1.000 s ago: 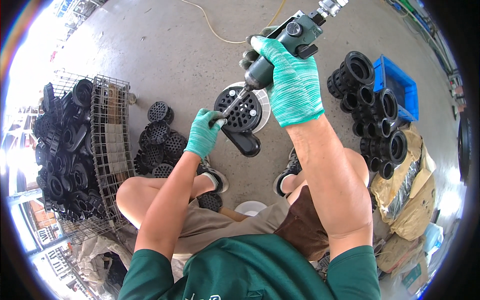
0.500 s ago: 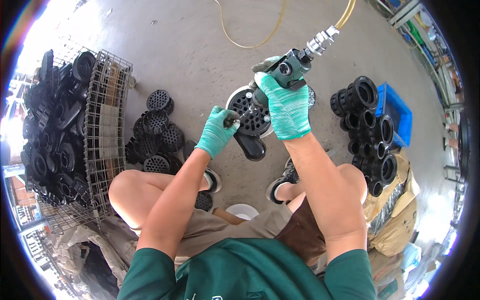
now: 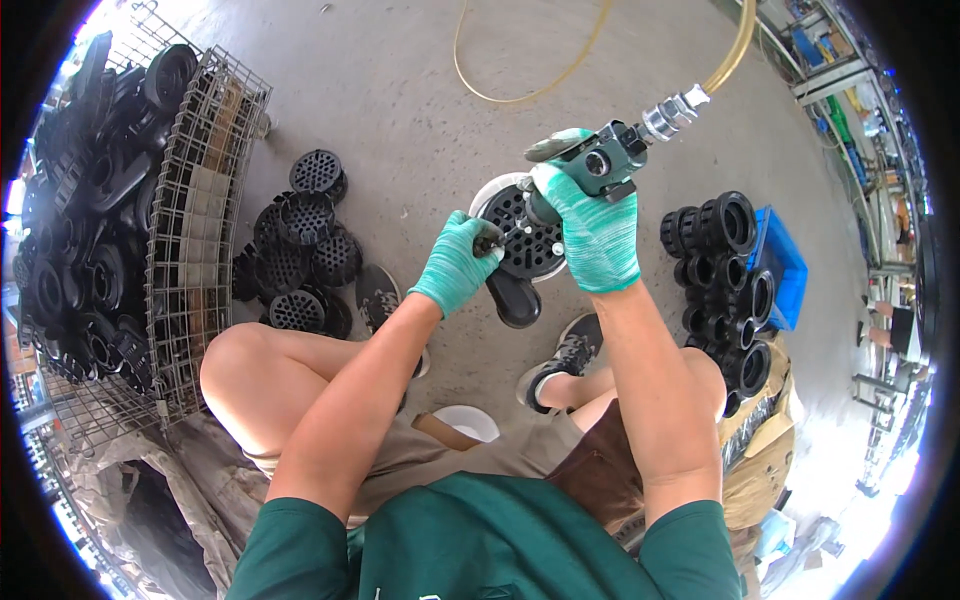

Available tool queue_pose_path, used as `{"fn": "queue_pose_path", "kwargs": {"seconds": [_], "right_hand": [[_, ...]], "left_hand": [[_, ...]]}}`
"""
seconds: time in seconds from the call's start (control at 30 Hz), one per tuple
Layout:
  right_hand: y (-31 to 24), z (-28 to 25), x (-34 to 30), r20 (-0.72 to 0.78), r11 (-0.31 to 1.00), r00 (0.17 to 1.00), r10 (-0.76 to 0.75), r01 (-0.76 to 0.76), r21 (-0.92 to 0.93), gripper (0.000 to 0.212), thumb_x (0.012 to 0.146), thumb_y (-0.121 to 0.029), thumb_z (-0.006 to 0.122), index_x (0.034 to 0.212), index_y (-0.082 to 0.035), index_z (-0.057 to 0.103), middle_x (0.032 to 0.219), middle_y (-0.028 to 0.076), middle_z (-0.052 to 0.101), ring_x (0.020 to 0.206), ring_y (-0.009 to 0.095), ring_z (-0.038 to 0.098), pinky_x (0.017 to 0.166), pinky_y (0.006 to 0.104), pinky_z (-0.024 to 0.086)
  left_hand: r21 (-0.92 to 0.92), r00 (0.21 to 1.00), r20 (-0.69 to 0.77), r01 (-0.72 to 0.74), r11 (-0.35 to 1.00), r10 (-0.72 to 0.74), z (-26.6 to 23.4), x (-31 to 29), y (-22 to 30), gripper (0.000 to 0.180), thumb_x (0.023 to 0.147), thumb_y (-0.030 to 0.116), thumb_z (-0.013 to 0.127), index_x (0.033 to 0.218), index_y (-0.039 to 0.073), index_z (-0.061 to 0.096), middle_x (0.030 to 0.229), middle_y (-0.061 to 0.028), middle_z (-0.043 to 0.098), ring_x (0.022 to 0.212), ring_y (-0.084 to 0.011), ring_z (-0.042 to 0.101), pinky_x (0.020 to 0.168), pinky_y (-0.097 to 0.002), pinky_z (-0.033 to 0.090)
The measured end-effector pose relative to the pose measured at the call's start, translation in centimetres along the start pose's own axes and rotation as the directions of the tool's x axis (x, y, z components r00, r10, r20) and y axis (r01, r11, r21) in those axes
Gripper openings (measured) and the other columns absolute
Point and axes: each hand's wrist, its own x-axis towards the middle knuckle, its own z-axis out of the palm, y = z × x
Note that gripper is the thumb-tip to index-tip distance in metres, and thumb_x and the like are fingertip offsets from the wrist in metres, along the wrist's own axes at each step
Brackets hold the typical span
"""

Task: The person picks up a black plastic housing from a wire crate, seats a circular grate inside, inserts a screw, and fastens it using a pneumatic screwdriver. The person then takes another small plastic piece and secures it to the assembly using a hammer.

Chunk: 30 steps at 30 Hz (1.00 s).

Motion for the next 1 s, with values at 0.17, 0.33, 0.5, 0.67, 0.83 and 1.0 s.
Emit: {"fn": "queue_pose_path", "kwargs": {"seconds": [0.17,0.33,0.5,0.67,0.83,1.0], "right_hand": [[-0.3,1.6,0.5,0.112,0.996,0.993,0.03,-0.02,-0.092,0.026,0.089,-0.001,0.073,0.114,-0.007,0.065,0.104,0.002,0.072,0.09,0.009,0.067,0.08,0.0266,0.056],[0.1,3.3,1.8,0.123,0.978,0.986,0.113,-0.088,-0.191,0.025,0.089,-0.003,0.074,0.113,-0.006,0.066,0.103,0.003,0.072,0.092,0.011,0.067,0.084,0.0295,0.056],[0.4,5.8,3.1,0.135,0.898,0.986,0.101,-0.032,-0.439,0.028,0.088,-0.017,0.078,0.111,-0.005,0.067,0.093,0.0,0.07,0.079,0.008,0.062,0.072,0.0266,0.053],[2.2,5.0,4.5,0.105,0.851,0.99,0.092,-0.023,-0.525,0.022,0.088,-0.013,0.076,0.107,-0.005,0.067,0.089,0.001,0.07,0.072,0.01,0.062,0.067,0.0279,0.053],[2.1,4.3,2.8,0.118,0.957,0.993,0.024,0.012,-0.29,0.021,0.089,0.002,0.068,0.109,-0.006,0.063,0.095,0.004,0.07,0.074,0.012,0.065,0.07,0.0287,0.056],[1.9,3.6,1.7,0.149,0.985,0.987,0.064,-0.039,-0.167,0.031,0.087,0.004,0.07,0.115,-0.005,0.061,0.101,0.003,0.07,0.09,0.011,0.066,0.079,0.0288,0.056]], "left_hand": [[-0.035,0.999,-0.034,0.007,0.999,-0.008,0.5,-0.2,0.6,0.027,0.078,-0.001,0.077,0.104,0.001,0.068,0.103,-0.0143,0.056,0.087,-0.0287,0.062,0.083,-0.0378,0.054],[-0.063,0.998,-0.055,0.001,0.998,-0.005,2.7,0.6,-3.0,0.029,0.077,-0.001,0.077,0.104,-0.001,0.067,0.104,-0.0162,0.055,0.089,-0.0312,0.062,0.082,-0.0388,0.055],[-0.457,0.993,-0.111,-0.014,0.889,-0.042,4.3,1.0,-6.6,0.03,0.076,-0.003,0.077,0.104,-0.002,0.065,0.106,-0.0163,0.055,0.087,-0.0308,0.063,0.08,-0.0378,0.055],[-0.071,0.999,-0.035,-0.03,0.997,0.028,2.3,0.1,-1.4,0.028,0.082,-0.006,0.074,0.106,0.002,0.061,0.097,-0.008,0.051,0.088,-0.0181,0.055,0.077,-0.033,0.057],[-0.023,0.998,0.007,-0.068,0.997,0.068,0.4,-0.6,-0.5,0.047,0.074,-0.001,0.086,0.114,0.002,0.061,0.104,-0.0079,0.051,0.092,-0.0181,0.056,0.081,-0.0339,0.057],[-0.221,0.999,0.017,-0.03,0.975,0.034,0.7,0.0,-1.1,0.071,0.066,0.005,0.093,0.125,0.004,0.055,0.109,-0.0054,0.05,0.094,-0.0185,0.056,0.093,-0.0325,0.058]]}}
